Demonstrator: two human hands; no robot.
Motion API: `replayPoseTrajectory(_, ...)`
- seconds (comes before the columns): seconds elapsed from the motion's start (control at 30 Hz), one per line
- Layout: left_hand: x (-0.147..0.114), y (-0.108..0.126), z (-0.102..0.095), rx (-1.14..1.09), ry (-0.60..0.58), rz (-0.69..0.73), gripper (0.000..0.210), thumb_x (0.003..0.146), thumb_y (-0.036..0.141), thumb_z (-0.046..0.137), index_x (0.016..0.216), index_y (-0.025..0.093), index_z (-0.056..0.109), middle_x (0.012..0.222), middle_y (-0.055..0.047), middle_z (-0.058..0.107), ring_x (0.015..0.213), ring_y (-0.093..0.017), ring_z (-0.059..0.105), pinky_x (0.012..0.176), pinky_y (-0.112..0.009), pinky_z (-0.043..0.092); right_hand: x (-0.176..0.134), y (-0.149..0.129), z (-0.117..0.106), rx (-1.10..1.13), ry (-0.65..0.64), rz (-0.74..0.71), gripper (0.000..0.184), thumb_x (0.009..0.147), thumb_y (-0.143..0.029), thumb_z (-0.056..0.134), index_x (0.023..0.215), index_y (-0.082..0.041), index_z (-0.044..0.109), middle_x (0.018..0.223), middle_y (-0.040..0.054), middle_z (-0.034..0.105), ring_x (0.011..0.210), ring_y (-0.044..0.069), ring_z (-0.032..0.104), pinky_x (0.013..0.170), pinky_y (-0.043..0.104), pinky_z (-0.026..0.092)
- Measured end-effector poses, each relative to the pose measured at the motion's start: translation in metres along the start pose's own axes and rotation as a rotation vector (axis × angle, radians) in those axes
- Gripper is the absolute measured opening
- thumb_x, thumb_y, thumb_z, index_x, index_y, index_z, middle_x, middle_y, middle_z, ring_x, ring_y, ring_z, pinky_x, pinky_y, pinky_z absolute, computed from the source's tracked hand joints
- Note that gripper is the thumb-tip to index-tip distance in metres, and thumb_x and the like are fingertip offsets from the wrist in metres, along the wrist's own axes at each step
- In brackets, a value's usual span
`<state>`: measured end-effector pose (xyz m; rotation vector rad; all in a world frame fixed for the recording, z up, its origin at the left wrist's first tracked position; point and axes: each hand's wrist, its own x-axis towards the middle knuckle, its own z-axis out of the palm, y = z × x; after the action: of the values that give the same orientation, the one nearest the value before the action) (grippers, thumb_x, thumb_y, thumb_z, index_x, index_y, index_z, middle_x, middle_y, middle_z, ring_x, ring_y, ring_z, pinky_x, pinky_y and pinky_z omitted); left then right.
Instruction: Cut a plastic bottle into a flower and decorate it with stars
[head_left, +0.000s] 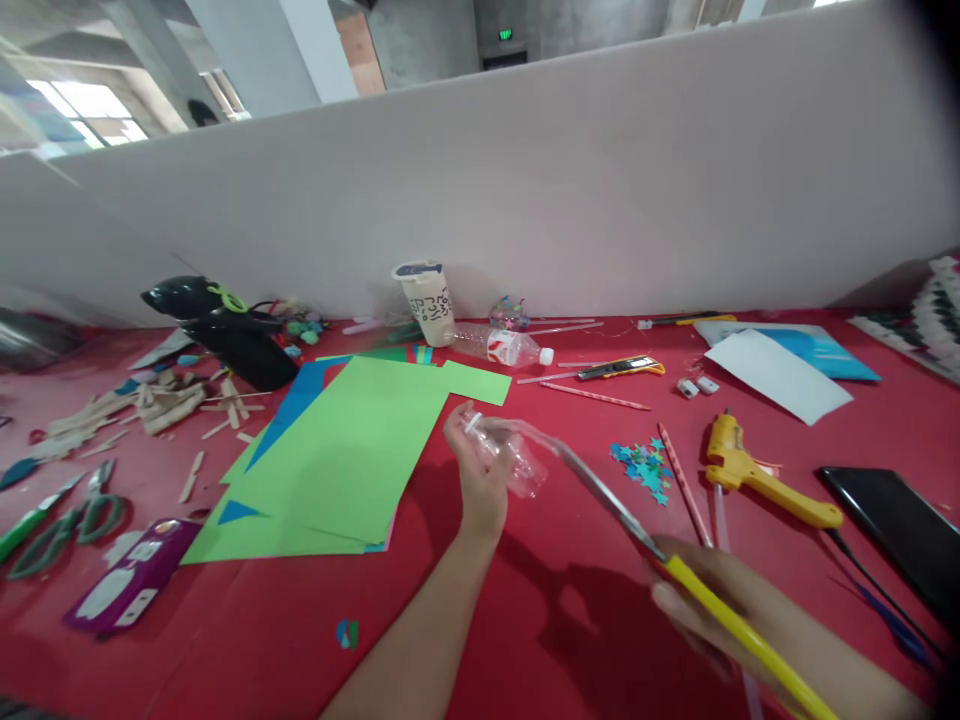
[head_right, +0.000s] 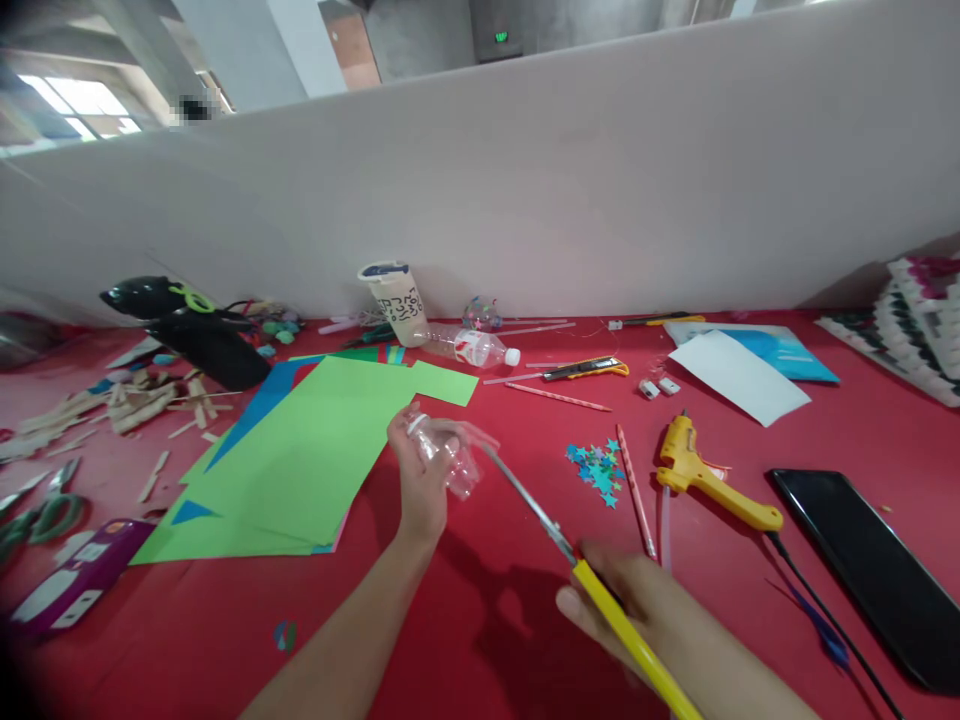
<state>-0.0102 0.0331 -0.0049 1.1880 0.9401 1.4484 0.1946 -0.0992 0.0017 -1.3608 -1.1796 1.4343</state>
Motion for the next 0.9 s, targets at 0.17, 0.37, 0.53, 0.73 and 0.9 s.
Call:
replayPoseTrajectory(0.17, -0.028, -0.009, 0.023, 0.053, -0.213, 0.035, 0.06, 0.079, 0.019, 0.061, 0.125, 0.029, 0.024, 0.095, -0.001, 0.053, 0.085, -0.016, 0.055, 0.086, -0.036, 0.043, 0.02, -0.002, 0.022, 0.096, 0.197, -0.01, 0.026, 0.068, -0.036, 0.077, 0.075, -0.023, 0.055, 0.054, -0.0056, 0.053, 0.046, 0.012, 0.05, 0.042, 0.022, 0.039)
replayPoseTrajectory(0.37, -0.043, -0.02, 0.03, 0.332, -0.261, 0.003, 0.069, 0.079, 0.025, 0.062, 0.135, 0.025, 0.022, 0.112, -0.01, 0.051, 0.087, -0.02, 0.056, 0.086, -0.04, 0.043, 0.026, -0.004, 0.028, 0.234, 0.216, -0.091, 0.033, 0.075, -0.042, 0.069, 0.077, -0.024, 0.042, 0.062, -0.0078, 0.052, 0.042, 0.008, 0.048, 0.041, 0.022, 0.039)
replayPoseTrajectory(0.53, -0.035, -0.01, 0.027, 0.529, -0.324, 0.173, 0.057, 0.079, 0.029, 0.062, 0.13, 0.028, 0.039, 0.131, -0.012, 0.039, 0.112, -0.028, 0.047, 0.095, -0.043, 0.037, 0.026, -0.012, 0.026, 0.333, 0.246, -0.136, 0.031, 0.074, -0.035, 0.071, 0.076, -0.024, 0.042, 0.065, -0.0069, 0.054, 0.046, 0.01, 0.053, 0.045, 0.024, 0.044)
replayPoseTrajectory(0.73, -0.033, 0.0, 0.023, 0.648, -0.391, 0.392, 0.053, 0.08, 0.022, 0.056, 0.13, 0.025, 0.037, 0.123, -0.012, 0.039, 0.111, -0.027, 0.044, 0.092, -0.041, 0.039, 0.026, -0.017, 0.025, 0.387, 0.291, -0.154, 0.034, 0.07, -0.035, 0.074, 0.075, -0.023, 0.042, 0.063, -0.0065, 0.054, 0.045, 0.009, 0.054, 0.043, 0.022, 0.043)
replayPoseTrajectory(0.9, -0.029, -0.005, 0.024, 0.814, -0.366, 0.42, 0.037, 0.085, 0.023, 0.05, 0.122, 0.025, 0.048, 0.115, -0.011, 0.044, 0.111, -0.027, 0.043, 0.096, -0.044, 0.034, 0.023, -0.023, 0.024, 0.361, 0.303, -0.185, 0.032, 0.071, -0.036, 0.074, 0.074, -0.023, 0.044, 0.063, -0.0064, 0.053, 0.047, 0.009, 0.054, 0.045, 0.022, 0.043)
